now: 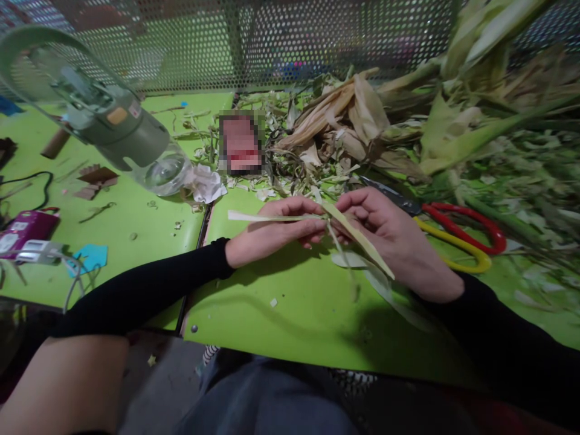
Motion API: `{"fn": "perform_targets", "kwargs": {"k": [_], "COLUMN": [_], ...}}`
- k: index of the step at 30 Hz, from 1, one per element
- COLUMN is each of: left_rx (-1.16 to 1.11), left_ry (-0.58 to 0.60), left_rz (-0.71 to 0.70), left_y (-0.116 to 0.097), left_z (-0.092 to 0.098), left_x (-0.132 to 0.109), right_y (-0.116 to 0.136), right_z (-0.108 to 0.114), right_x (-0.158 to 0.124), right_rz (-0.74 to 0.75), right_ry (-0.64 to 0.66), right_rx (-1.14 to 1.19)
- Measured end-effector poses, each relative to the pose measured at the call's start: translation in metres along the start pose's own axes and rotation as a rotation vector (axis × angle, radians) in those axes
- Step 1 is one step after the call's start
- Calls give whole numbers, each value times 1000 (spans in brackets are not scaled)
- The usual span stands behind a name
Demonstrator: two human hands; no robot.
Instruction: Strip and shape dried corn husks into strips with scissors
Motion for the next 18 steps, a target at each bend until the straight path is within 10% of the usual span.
{"fn": "perform_targets", "kwargs": {"k": [18], "left_rx": [14], "left_ry": [86], "left_rz": [-36], "left_y": [-2], "left_z": [-6], "left_x": [-2], "right_y": [4], "right_z": [0], "right_x": [-1], "right_rz": [2], "right_ry": [11], "right_rx": [-80]}}
Point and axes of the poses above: each hand's wrist, its own x-axis towards the middle knuckle, its own z-axis out of the back of the hand, y = z × x, the point moved 6 cm from there along x, towards the middle knuckle, and after that the axes turned 7 degrees about y, right-handed, at the moved point
